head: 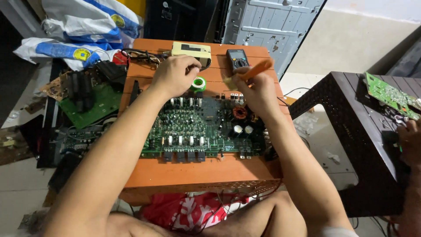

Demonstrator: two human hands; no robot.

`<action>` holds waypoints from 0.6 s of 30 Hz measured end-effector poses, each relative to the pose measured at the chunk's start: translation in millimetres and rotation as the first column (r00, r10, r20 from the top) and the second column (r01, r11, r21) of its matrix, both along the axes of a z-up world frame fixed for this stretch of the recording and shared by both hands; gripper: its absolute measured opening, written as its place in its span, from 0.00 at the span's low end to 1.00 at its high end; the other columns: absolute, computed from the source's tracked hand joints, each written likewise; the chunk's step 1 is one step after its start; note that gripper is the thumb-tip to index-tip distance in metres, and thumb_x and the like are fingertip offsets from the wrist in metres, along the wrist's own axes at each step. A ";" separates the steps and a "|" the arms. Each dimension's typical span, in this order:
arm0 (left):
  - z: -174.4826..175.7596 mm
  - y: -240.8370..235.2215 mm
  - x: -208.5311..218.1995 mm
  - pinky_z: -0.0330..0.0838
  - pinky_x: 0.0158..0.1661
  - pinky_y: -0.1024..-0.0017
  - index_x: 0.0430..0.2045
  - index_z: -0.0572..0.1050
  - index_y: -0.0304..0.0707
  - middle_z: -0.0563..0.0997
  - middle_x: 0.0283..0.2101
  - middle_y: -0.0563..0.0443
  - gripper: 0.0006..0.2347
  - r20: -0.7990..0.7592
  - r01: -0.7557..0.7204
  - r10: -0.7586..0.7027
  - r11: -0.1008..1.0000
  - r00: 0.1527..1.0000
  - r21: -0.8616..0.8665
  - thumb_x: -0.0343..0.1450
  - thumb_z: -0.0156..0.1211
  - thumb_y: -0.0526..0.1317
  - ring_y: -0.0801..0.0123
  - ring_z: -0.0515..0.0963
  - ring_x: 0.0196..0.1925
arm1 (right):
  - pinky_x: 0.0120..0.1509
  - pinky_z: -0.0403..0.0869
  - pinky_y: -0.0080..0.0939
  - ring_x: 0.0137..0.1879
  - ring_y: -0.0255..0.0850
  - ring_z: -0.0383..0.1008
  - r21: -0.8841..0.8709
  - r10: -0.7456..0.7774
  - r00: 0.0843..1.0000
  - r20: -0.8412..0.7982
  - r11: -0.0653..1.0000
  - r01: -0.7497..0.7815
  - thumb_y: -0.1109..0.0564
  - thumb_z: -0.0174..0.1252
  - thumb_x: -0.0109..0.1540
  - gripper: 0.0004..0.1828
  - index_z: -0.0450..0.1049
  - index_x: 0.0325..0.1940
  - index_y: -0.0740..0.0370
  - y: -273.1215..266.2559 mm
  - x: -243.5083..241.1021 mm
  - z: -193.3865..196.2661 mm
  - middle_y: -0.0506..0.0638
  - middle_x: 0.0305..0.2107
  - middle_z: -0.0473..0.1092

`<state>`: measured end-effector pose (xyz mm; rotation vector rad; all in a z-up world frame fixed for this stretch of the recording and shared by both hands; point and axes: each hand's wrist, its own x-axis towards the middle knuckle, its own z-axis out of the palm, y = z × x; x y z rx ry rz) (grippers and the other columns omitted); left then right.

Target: The person uses a small tool to scrape or clean a component on a green circuit board, then brushes the board with a small brush, and finally uses a multimeter to test points on the board.

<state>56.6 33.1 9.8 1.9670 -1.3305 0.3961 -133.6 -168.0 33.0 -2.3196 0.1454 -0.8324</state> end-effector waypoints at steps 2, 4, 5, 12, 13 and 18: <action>0.8 1.4 -1.2 0.77 0.46 0.58 0.39 0.82 0.48 0.83 0.36 0.48 0.07 -0.015 0.002 -0.002 1.000 1.000 -0.007 0.72 0.58 0.42 0.52 0.84 0.43 | 0.35 0.76 0.36 0.30 0.37 0.76 0.093 0.076 0.993 0.089 0.992 -0.084 0.60 0.66 0.63 0.11 0.81 0.49 0.55 -1.6 -1.6 -0.1 0.52 0.27 0.76; 3.4 7.2 -4.8 0.76 0.45 0.57 0.37 0.82 0.48 0.83 0.34 0.47 0.07 -0.035 -0.012 0.013 1.000 0.999 0.007 0.72 0.58 0.43 0.50 0.84 0.41 | 0.33 0.78 0.41 0.28 0.42 0.76 0.183 0.183 0.982 0.040 0.965 -0.188 0.62 0.64 0.65 0.10 0.79 0.50 0.66 2.1 -1.9 1.8 0.60 0.30 0.76; 0.4 6.4 -6.2 0.76 0.45 0.57 0.37 0.82 0.48 0.83 0.34 0.47 0.07 -0.029 -0.021 0.021 1.000 0.999 0.009 0.72 0.58 0.43 0.50 0.84 0.41 | 0.33 0.78 0.41 0.28 0.42 0.76 0.183 0.192 0.980 0.046 0.963 -0.197 0.62 0.64 0.65 0.10 0.79 0.50 0.66 2.4 -3.0 -1.0 0.60 0.30 0.76; -11.8 -6.7 -0.7 0.78 0.45 0.57 0.36 0.81 0.48 0.83 0.34 0.46 0.06 0.077 0.006 -0.004 0.999 0.997 -0.036 0.73 0.56 0.42 0.49 0.84 0.42 | 0.32 0.75 0.43 0.26 0.41 0.74 0.296 0.041 0.997 0.069 0.953 -0.060 0.58 0.65 0.65 0.10 0.80 0.48 0.65 -2.7 1.2 -6.1 0.57 0.26 0.73; -17.6 -10.7 3.4 0.78 0.45 0.57 0.37 0.80 0.48 0.82 0.34 0.46 0.07 0.113 0.047 -0.040 0.997 0.993 -0.066 0.73 0.54 0.41 0.48 0.84 0.41 | 0.30 0.72 0.44 0.25 0.41 0.74 0.251 -0.048 0.998 -0.037 0.966 0.056 0.54 0.67 0.64 0.10 0.81 0.45 0.62 -4.1 2.3 -4.7 0.55 0.22 0.73; -14.6 -15.2 -7.5 0.78 0.45 0.56 0.38 0.79 0.49 0.82 0.33 0.48 0.05 0.142 0.024 -0.016 0.998 0.990 -0.052 0.73 0.55 0.40 0.50 0.84 0.41 | 0.30 0.73 0.44 0.24 0.44 0.76 0.076 -0.135 0.945 -0.297 0.983 0.164 0.46 0.67 0.61 0.13 0.81 0.42 0.55 3.9 7.4 7.7 0.52 0.16 0.73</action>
